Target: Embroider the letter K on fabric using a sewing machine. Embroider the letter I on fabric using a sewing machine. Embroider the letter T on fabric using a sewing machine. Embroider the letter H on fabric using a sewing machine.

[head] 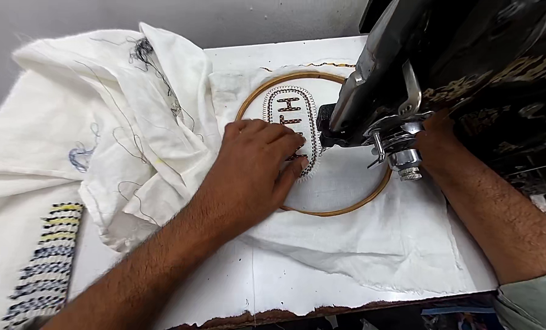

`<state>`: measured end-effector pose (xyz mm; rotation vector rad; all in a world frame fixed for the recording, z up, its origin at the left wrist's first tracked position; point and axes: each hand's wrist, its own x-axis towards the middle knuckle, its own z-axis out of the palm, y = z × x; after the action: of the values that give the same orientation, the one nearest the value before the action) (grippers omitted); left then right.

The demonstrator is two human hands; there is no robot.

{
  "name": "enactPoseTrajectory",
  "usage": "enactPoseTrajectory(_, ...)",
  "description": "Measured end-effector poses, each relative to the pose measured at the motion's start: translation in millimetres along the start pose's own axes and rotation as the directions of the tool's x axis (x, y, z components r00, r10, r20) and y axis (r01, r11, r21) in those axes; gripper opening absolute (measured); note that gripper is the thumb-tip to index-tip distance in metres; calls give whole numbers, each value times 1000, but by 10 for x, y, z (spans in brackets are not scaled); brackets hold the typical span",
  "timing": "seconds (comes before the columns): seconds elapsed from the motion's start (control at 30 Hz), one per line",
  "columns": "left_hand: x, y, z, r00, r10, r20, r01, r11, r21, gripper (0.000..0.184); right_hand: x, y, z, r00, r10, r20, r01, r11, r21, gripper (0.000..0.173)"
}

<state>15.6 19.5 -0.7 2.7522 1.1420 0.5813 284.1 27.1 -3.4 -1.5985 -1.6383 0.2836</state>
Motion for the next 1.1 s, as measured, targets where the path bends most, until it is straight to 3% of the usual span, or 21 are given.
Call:
enactPoseTrajectory(0.17,-58,61,16,989,69,131,-63,997,-51,56,2,-28,12,1000,-30,-8,29,996,-80,29)
enactPoseTrajectory(0.27,-52,-48,-32,981,1,196,3,1000,-22,66,-30,39,-68,988,-150,31,152,936,-318,29)
enactPoseTrajectory(0.3,-43,-110,-56,979,-34,201,33,999,11,69,-57,17,-133,990,-126,69,143,902,-408,25)
enactPoseTrajectory(0.37,-31,-234,-119,985,-95,145,83,993,83,69,-146,-165,-308,975,81,207,55,815,-576,16)
enactPoseTrajectory(0.43,-11,-311,-204,992,-122,43,113,978,175,59,-379,-170,-465,943,75,324,156,760,-631,15)
enactPoseTrajectory(0.57,-31,-150,-235,984,-92,-155,118,979,169,37,-839,-168,-627,898,-138,419,357,785,-506,18)
enactPoseTrajectory(0.67,-106,161,-183,986,-159,-51,166,971,173,45,-953,-159,-581,872,-268,410,442,792,-421,43)
enactPoseTrajectory(0.8,-128,95,-74,920,-364,143,321,912,256,52,-1137,-123,-460,839,-341,423,508,770,-387,46)
enactPoseTrajectory(0.87,-51,-124,-30,942,-293,164,251,939,233,48,-1256,-227,-399,815,-357,457,526,788,-322,45)
enactPoseTrajectory(0.93,63,-358,14,980,-134,148,111,983,149,47,-1330,-376,-317,760,-406,508,559,806,-192,44)
enactPoseTrajectory(1.03,182,-595,84,996,87,7,-87,996,-11,45,-1236,-488,-240,647,-495,580,567,821,67,36)
enactPoseTrajectory(1.1,171,-527,17,989,120,-84,-116,992,49,41,-1028,-411,-237,618,-550,561,562,809,173,26)
